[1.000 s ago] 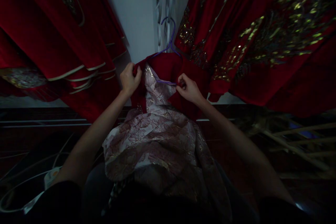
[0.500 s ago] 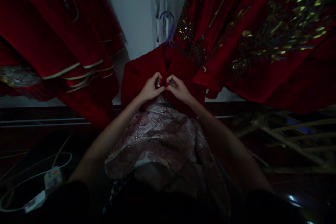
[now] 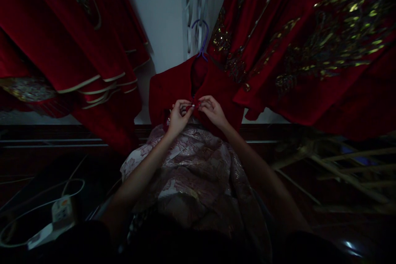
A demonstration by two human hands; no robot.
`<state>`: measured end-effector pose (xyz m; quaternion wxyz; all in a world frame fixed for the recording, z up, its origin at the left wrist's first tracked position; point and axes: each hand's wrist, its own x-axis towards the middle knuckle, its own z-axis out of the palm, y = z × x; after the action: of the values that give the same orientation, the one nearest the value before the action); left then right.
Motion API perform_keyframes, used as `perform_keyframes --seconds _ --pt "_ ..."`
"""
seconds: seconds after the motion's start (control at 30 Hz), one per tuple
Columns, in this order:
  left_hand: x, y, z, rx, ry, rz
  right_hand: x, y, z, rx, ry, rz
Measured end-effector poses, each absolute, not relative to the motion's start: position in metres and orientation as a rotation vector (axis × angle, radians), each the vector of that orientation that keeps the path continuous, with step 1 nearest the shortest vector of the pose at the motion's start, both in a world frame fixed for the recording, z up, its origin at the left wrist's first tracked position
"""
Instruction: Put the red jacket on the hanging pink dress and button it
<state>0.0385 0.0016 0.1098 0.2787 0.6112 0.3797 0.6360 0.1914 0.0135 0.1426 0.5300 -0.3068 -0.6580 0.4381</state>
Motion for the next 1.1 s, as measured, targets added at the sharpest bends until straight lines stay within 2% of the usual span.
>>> perform_keyframes --seconds 0.4,0.77,1.1 --pt "0.029 -0.002 0.127 1.927 1.099 1.579 0.188 0.007 0.142 -0.761 -1.521 0.919" --pt "0.036 -0.013 0.143 2.075 1.1 1.483 0.191 -0.008 0.151 -0.834 -1.639 0.361" --pt "0.043 -0.008 0.148 2.067 1.184 1.553 0.204 -0.006 0.158 -0.795 -1.751 0.396"
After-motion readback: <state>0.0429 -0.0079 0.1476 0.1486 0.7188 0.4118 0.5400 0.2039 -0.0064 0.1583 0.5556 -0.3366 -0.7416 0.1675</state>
